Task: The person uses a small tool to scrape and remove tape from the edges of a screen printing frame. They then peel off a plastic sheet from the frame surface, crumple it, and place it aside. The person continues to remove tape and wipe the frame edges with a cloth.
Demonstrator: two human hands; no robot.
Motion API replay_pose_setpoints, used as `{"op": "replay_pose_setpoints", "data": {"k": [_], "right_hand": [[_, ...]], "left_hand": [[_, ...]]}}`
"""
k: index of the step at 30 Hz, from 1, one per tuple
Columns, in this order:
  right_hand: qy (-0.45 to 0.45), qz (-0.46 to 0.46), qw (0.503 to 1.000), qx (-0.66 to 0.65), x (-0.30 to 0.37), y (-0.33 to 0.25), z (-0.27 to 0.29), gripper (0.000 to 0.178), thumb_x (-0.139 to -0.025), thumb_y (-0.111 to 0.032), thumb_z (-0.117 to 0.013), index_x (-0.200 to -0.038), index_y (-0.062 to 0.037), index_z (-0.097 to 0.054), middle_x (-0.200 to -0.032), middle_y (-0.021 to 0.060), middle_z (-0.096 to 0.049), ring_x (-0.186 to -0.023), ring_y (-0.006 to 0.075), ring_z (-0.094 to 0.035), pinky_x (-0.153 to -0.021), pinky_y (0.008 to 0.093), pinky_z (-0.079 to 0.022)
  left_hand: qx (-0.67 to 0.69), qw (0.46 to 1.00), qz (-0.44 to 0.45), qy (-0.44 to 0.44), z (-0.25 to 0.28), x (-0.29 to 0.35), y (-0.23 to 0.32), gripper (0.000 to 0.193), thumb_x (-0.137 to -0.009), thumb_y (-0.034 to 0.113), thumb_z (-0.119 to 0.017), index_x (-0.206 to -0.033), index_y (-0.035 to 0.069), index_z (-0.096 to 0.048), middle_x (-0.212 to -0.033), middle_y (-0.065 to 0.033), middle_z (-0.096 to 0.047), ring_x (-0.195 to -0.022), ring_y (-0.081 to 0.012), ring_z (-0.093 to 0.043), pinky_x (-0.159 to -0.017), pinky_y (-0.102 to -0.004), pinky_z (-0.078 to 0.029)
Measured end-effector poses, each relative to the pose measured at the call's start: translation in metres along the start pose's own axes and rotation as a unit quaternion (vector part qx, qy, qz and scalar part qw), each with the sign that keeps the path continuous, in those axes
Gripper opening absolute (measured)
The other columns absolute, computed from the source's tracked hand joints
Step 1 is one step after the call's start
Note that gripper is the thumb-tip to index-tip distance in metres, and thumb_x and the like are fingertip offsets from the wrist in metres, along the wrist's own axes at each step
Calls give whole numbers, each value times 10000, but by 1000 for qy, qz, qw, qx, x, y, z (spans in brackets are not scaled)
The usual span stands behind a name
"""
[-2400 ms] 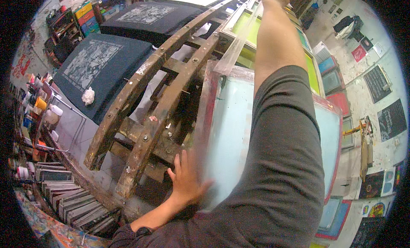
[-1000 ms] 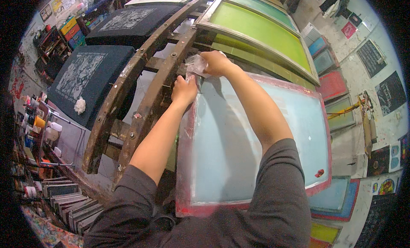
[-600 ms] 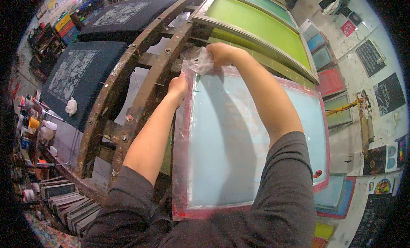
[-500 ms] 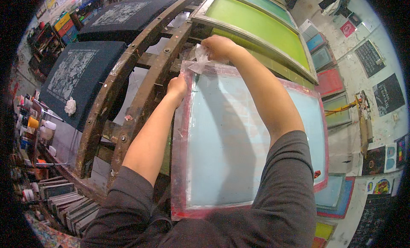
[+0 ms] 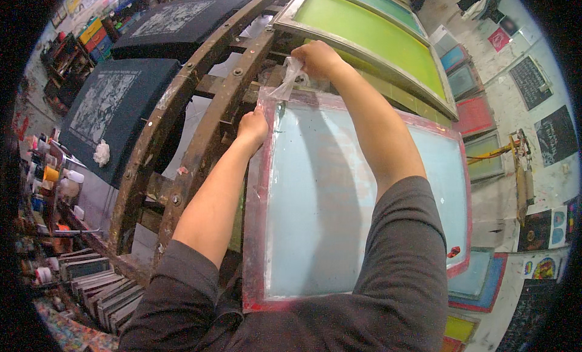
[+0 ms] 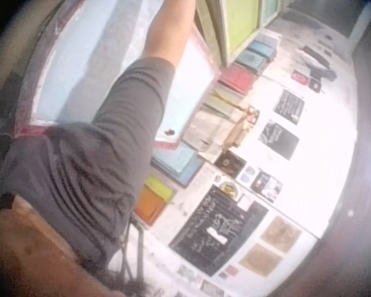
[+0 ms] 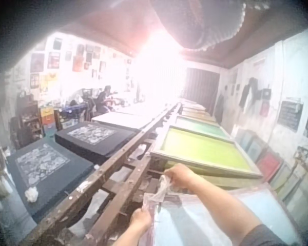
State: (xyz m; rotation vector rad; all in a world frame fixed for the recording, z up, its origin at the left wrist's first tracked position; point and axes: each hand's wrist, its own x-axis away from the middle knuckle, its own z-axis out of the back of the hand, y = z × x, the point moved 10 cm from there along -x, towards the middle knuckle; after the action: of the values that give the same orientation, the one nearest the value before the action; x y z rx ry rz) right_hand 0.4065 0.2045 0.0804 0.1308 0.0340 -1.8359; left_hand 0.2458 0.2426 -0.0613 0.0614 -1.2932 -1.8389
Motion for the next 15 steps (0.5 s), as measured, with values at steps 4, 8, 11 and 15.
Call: {"op": "replay_pose_setpoints", "data": {"k": [4,8,11,15], "right_hand": [[27,20,994,105,-11,-10,5,116,-680,-158,-626,-796,-147,-620,-765,102,-635,-806,312,-606,-752,412,-457],[145,30,986,78,-12,-4,15,129,-657,-68,-576,-770,-121,-614,-758,94,-626,-808,323,-590,-700,412,-460],[138,-158,957,201,2,94,53,242,-718,-104,-580,-937,-158,-668,-878,116,-647,-797,319,-619,-670,381,-498],[211,-259,937,106,106,221,144,214,-827,-162,-479,-988,-89,-599,-922,156,-634,-848,328,-614,-715,410,-469]], "left_hand": [[-7,1000,-8,1,-1,-5,-3,499,-912,350,-276,-1159,-11,-516,-1229,-225,-492,-1156,-361,-462,-969,-423,-356],[-16,1000,-3,6,0,-6,-4,507,-909,359,-273,-1150,-11,-521,-1220,-226,-499,-1148,-364,-467,-964,-425,-360],[-11,1000,-1,11,-1,-1,-2,515,-907,367,-274,-1145,-14,-525,-1217,-229,-499,-1145,-369,-468,-964,-425,-360],[6,1000,-7,9,-4,0,3,527,-906,379,-272,-1135,-17,-535,-1216,-236,-498,-1146,-372,-465,-964,-421,-359]]}}
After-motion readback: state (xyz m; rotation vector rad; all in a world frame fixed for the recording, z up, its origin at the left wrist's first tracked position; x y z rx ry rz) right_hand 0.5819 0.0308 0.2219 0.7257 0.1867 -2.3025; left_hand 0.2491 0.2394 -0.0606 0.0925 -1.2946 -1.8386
